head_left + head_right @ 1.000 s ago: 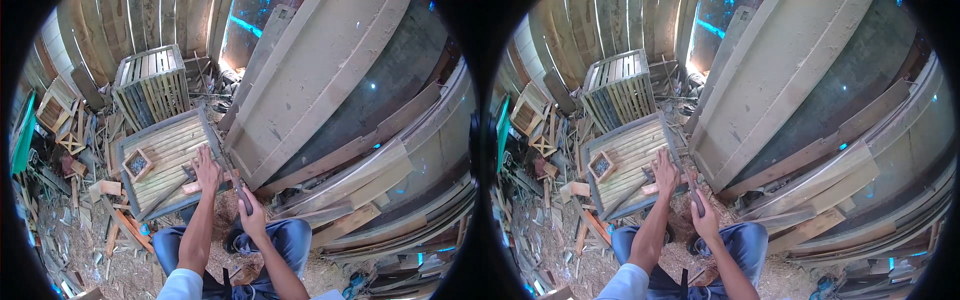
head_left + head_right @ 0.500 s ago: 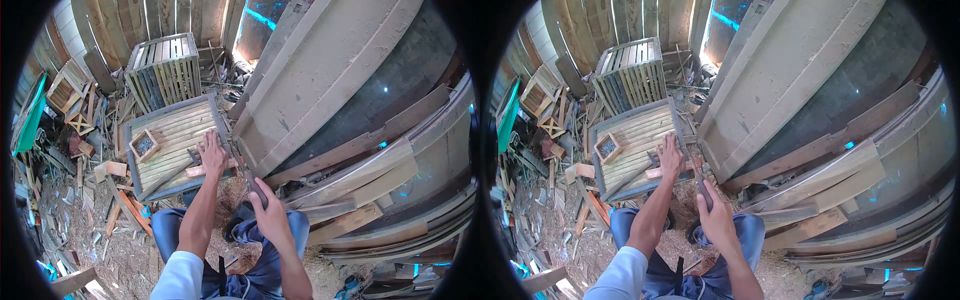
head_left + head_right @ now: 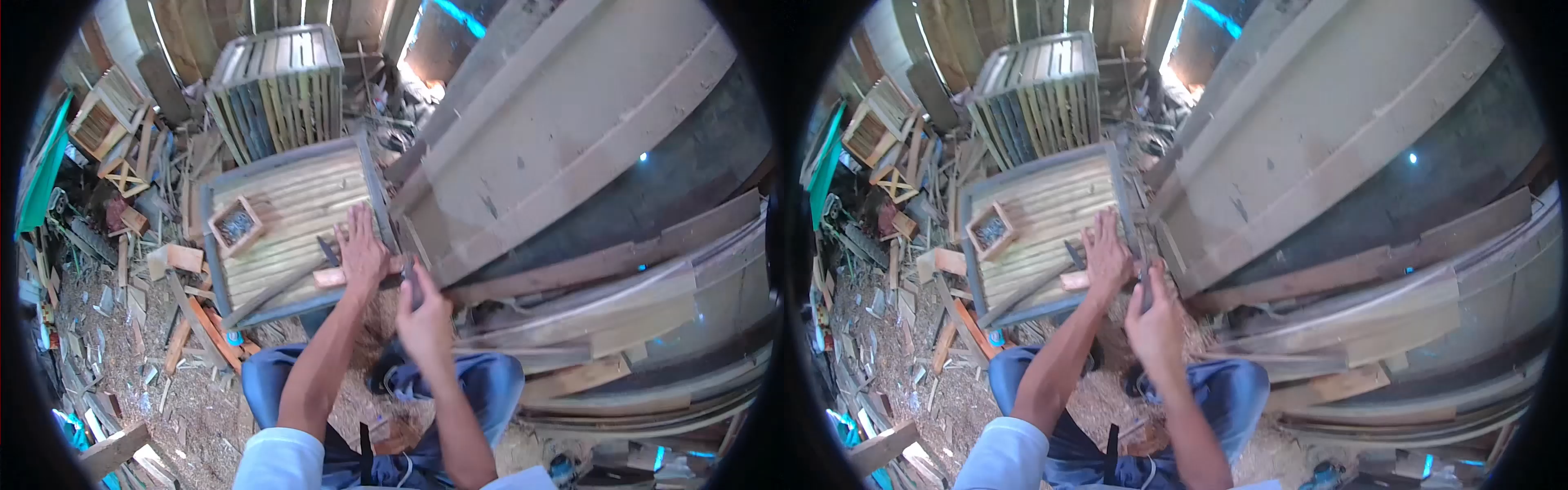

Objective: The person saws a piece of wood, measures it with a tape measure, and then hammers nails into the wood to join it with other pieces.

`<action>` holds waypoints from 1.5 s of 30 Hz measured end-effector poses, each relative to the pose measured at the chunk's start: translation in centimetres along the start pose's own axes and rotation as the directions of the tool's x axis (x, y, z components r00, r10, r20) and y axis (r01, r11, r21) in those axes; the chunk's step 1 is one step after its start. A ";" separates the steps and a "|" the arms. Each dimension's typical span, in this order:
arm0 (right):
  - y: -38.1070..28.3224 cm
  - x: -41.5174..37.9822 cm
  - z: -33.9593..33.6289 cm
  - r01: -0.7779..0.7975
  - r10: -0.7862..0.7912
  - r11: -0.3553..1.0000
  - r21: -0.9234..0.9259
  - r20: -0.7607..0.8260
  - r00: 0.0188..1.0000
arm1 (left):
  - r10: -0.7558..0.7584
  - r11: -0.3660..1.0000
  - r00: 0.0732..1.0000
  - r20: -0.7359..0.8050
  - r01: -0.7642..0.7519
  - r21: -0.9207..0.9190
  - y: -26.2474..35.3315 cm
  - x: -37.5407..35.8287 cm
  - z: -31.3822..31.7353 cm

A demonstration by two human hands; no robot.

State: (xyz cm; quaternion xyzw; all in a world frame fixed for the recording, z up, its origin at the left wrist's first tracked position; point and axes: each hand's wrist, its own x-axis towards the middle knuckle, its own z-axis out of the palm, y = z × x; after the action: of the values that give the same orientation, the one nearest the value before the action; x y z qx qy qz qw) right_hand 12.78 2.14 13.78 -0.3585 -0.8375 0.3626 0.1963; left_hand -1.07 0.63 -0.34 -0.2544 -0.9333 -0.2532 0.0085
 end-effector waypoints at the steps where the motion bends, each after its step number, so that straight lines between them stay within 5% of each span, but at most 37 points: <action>1: -1.8 -0.4 0.9 -0.177 0.183 0.980 -0.094 0.065 0.981 | -0.009 1.000 1.000 -0.026 0.009 0.009 -0.3 0.9 -0.4; 5: -0.8 -0.9 -1.6 -0.201 0.196 0.979 0.037 0.100 0.975 | -0.006 1.000 1.000 0.000 0.006 -0.029 0.6 -0.1 -0.4; 6: 1.3 -1.4 -1.8 -0.117 0.107 0.977 0.179 0.063 0.992 | -0.004 1.000 1.000 -0.012 0.004 -0.020 0.4 -0.1 -0.2; 11: 12.7 -7.2 2.8 0.232 -0.189 0.931 0.282 -0.170 0.967 | 0.009 0.999 0.998 -0.057 -0.006 0.054 0.6 -0.6 0.5; 13: 14.4 -8.9 5.2 0.108 -0.098 0.983 0.152 -0.072 0.993 | 0.002 0.999 0.999 -0.036 0.000 0.042 0.6 -0.4 0.4; 16: 10.8 -9.1 4.0 -0.065 0.087 0.917 0.394 -0.038 0.996 | -0.021 0.999 1.000 -0.003 0.021 0.046 0.4 -0.1 0.4; 19: 3.9 -8.1 -3.9 -0.070 0.064 0.979 0.193 0.039 0.997 | -0.002 0.997 0.999 -0.053 0.007 0.078 0.4 -0.2 0.7; 21: -0.1 -7.7 -9.0 -0.260 0.228 0.956 0.138 0.208 0.951 | -0.002 0.997 0.999 -0.047 0.006 0.082 0.6 -0.7 1.0; 25: -4.0 -6.5 -13.1 -0.322 0.292 0.947 0.022 0.366 0.884 | -0.022 0.999 0.999 -0.031 0.023 0.042 0.8 -0.6 0.1; 29: -6.8 -4.8 -12.6 -0.276 0.265 0.961 -0.022 0.363 0.893 | -0.038 0.999 0.999 -0.024 0.038 0.019 0.9 -0.7 -0.5; 32: -4.1 -3.3 -10.4 -0.037 0.033 0.999 0.012 0.237 0.971 | -0.014 1.000 0.999 -0.034 0.014 0.013 0.7 -0.2 -0.4; 34: -1.1 0.5 -7.1 -0.260 0.221 0.955 0.145 0.239 0.946 | -0.013 1.000 1.000 0.021 0.012 0.023 0.1 -1.9 -0.2; 38: 1.6 1.2 -8.0 -0.246 0.195 0.953 0.175 0.267 0.944 | -0.017 1.000 0.998 0.058 0.016 0.019 0.9 -1.0 0.0; 40: 0.7 0.8 -7.6 -0.120 0.088 0.984 0.130 0.231 0.969 | -0.034 0.999 0.998 0.049 0.033 0.028 0.7 -0.5 -0.5; 45: -2.6 -0.4 -5.1 -0.201 0.202 0.979 -0.023 0.159 0.966 | -0.005 1.000 1.000 0.024 0.004 0.027 0.3 -0.8 -0.1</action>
State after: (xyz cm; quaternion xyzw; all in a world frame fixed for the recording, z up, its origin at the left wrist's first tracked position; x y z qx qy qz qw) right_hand 14.87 2.96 19.00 -0.4122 -0.8111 0.4053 0.0893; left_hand -0.28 0.46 -0.23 -0.2551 -0.9373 -0.2374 -0.0001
